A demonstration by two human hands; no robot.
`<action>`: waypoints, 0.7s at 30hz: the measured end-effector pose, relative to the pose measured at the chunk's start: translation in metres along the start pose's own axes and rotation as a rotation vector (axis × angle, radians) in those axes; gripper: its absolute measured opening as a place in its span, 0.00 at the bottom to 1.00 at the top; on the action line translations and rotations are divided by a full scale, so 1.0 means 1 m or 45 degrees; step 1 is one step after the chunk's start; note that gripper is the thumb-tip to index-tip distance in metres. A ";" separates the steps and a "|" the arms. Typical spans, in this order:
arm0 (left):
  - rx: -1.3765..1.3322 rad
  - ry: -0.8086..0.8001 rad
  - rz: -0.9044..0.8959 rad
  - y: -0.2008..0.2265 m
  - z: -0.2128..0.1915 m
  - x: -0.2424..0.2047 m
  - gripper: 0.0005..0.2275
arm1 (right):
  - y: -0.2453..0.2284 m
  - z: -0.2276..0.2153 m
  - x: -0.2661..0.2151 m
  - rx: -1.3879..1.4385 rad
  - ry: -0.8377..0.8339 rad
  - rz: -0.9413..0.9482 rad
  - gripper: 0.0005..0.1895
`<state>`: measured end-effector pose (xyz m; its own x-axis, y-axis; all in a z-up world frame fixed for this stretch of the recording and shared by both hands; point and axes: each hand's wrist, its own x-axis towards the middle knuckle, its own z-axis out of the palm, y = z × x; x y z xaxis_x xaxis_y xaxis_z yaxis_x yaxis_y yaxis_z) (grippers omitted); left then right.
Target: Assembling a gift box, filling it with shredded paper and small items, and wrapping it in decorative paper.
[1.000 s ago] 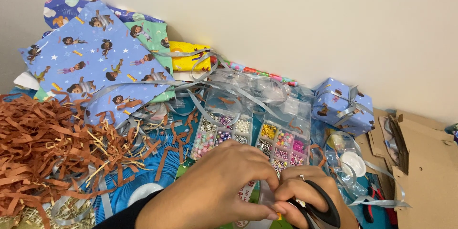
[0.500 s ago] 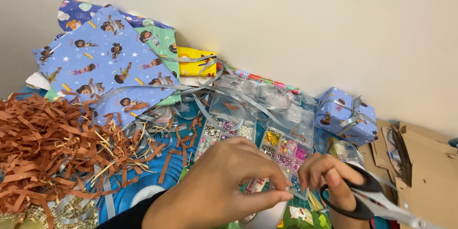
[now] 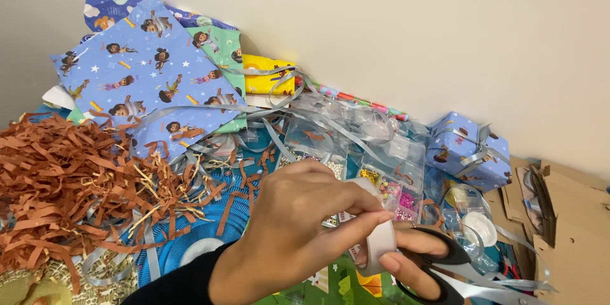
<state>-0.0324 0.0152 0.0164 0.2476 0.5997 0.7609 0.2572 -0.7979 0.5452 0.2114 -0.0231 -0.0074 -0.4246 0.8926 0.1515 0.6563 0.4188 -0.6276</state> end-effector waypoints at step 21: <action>-0.011 -0.140 -0.062 -0.011 -0.017 0.013 0.04 | 0.051 -0.022 0.022 0.750 0.299 0.416 0.35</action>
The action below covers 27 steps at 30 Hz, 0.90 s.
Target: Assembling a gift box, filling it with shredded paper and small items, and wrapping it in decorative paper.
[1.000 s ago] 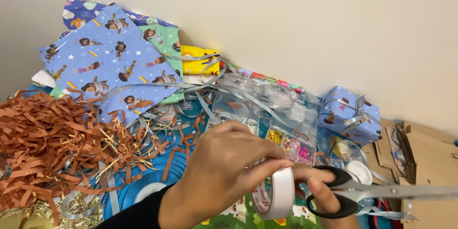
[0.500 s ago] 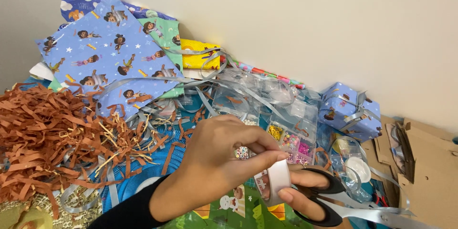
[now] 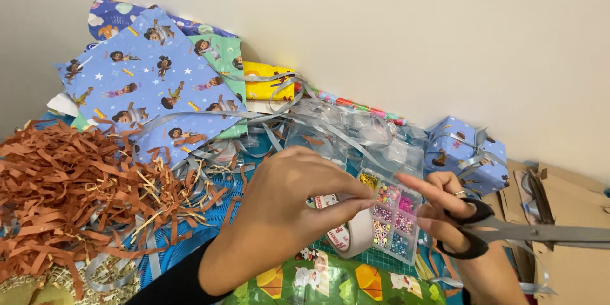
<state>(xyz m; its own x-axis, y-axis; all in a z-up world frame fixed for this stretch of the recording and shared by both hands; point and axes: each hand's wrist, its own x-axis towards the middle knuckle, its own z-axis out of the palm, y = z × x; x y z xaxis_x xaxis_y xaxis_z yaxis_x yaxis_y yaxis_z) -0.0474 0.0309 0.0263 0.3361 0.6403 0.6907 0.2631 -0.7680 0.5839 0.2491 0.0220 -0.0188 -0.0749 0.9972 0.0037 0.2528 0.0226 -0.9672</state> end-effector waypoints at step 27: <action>0.061 -0.102 0.064 -0.007 0.004 -0.004 0.02 | 0.002 -0.059 -0.017 -1.313 -0.087 0.023 0.42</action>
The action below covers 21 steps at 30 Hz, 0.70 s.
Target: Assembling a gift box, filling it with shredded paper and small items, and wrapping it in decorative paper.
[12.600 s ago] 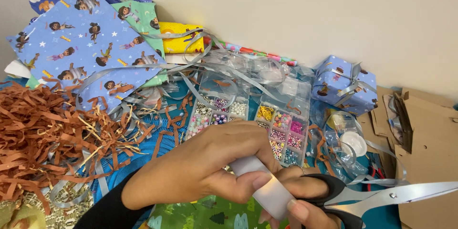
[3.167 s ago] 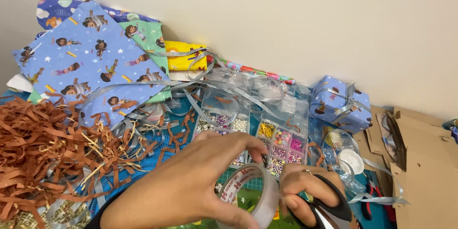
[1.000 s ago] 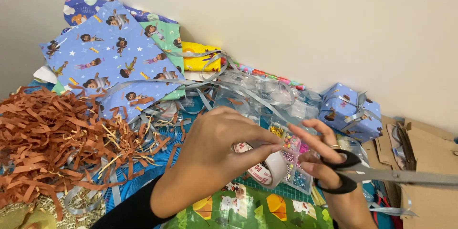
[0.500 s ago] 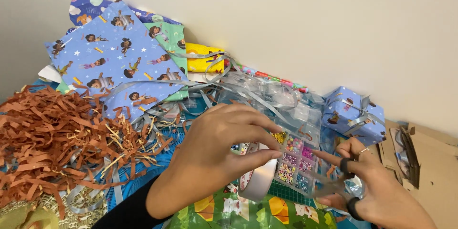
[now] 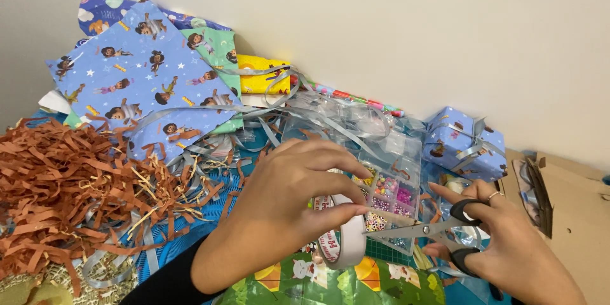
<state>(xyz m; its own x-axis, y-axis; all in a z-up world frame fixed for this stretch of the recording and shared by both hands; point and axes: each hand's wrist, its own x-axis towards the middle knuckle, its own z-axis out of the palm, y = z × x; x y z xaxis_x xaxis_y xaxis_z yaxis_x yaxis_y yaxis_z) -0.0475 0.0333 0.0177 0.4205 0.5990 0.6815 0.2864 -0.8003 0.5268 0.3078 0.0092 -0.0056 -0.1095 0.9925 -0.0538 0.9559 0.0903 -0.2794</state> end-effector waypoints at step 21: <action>-0.020 -0.165 -0.009 -0.002 0.017 -0.001 0.03 | -0.062 0.004 0.014 -0.015 -0.274 0.245 0.17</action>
<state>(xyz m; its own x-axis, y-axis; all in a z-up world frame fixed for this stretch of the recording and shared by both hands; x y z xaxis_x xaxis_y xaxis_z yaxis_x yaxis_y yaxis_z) -0.0339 0.0340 0.0070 0.5268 0.5952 0.6068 0.2768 -0.7951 0.5396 0.2461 0.0169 0.0066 0.0204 0.9513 -0.3075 0.9677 -0.0961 -0.2329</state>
